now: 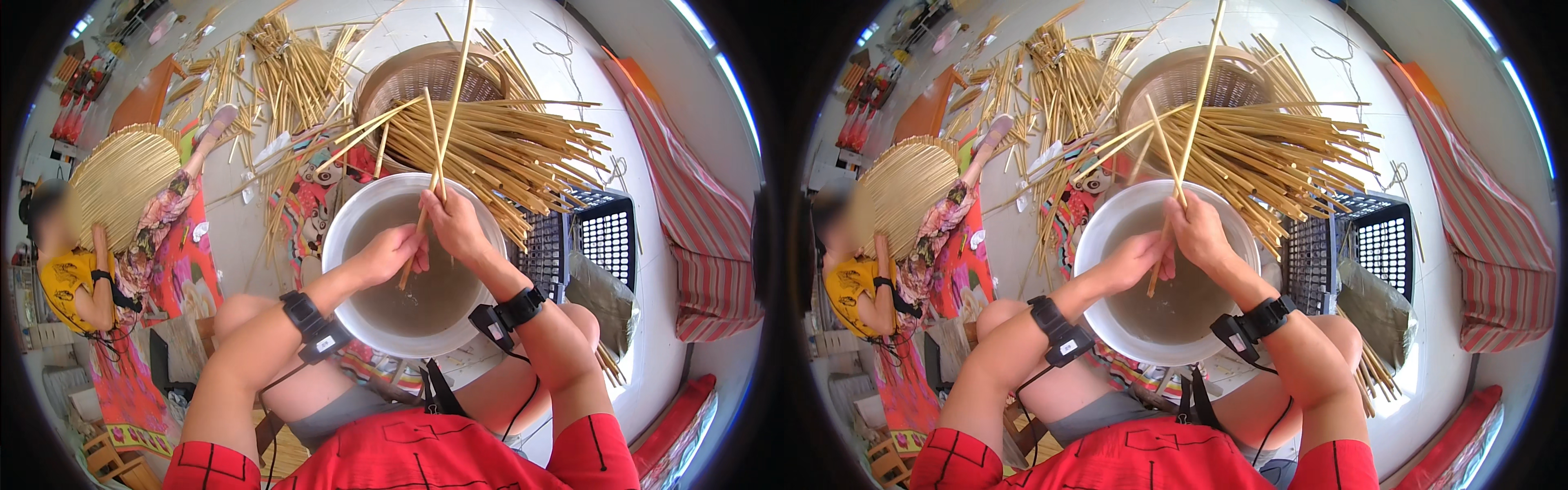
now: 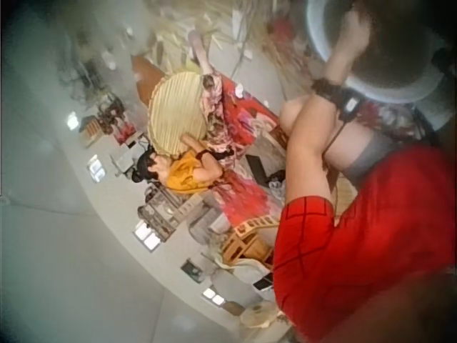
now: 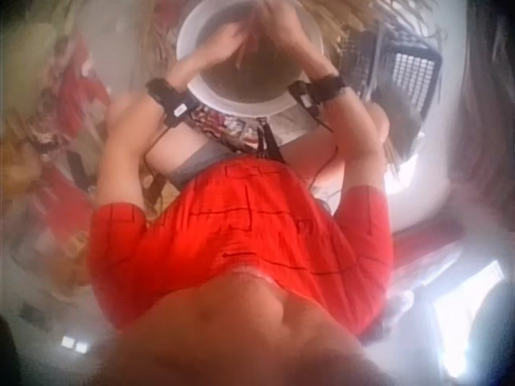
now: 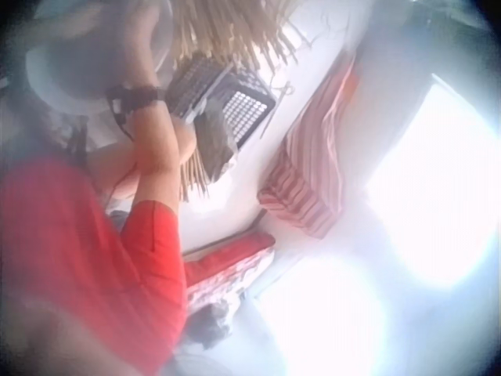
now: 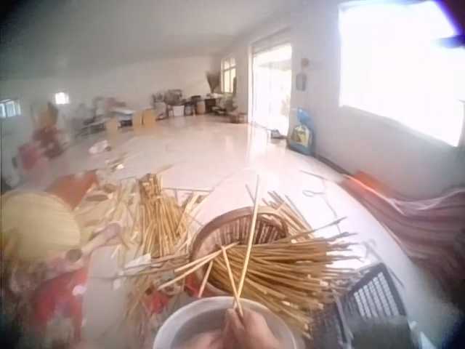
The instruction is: The person sits on the floor and repeatedly picks up thin bamboo sticks, dips them into a bucket of water, and peels or scrapes their surfaces with their fingers. They handle the sticks one at a time and place them into a nearby basket.
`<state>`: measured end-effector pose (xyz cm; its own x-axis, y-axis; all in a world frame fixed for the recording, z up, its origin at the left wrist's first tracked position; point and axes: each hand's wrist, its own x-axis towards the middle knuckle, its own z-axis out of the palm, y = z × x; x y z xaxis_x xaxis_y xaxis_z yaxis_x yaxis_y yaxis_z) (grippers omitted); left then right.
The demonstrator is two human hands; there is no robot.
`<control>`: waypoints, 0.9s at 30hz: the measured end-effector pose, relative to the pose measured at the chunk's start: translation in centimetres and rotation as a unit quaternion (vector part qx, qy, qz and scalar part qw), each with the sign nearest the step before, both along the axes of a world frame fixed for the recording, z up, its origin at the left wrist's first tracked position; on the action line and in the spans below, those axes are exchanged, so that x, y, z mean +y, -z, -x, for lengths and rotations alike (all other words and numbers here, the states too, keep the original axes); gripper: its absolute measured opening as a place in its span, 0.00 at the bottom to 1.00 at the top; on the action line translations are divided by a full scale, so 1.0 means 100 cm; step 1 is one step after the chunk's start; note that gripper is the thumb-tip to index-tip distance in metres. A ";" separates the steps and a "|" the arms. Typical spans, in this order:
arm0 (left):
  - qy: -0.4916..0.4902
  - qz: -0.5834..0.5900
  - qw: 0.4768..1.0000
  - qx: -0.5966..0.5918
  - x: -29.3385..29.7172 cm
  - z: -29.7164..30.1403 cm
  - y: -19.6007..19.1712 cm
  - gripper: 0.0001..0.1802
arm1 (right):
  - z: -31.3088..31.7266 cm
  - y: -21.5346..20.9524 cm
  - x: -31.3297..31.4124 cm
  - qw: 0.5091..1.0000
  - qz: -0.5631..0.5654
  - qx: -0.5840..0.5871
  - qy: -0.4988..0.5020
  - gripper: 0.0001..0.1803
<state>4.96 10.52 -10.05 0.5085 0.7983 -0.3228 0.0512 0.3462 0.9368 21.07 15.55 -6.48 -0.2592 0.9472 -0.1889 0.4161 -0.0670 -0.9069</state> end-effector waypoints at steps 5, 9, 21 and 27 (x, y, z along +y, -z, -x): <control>0.003 0.010 0.998 -0.067 -0.007 -0.007 -0.037 0.13 | -0.008 -0.004 0.010 0.999 -0.017 0.000 0.040 0.17; -0.023 0.005 0.997 -0.067 -0.013 -0.006 -0.034 0.13 | -0.007 -0.012 0.009 0.998 0.014 0.042 0.037 0.16; -0.054 0.159 0.980 -0.103 -0.008 0.011 -0.030 0.20 | -0.003 -0.020 0.000 0.991 0.050 0.122 0.024 0.13; -0.046 0.092 0.983 -0.151 -0.008 -0.001 -0.048 0.14 | -0.015 -0.018 0.013 0.991 0.073 0.110 0.023 0.13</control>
<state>5.06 9.75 -5.20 0.5314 0.7881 -0.3106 -0.2602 0.5009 0.8255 22.59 16.89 -4.73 -0.2669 0.9258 -0.2678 0.2038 -0.2174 -0.9546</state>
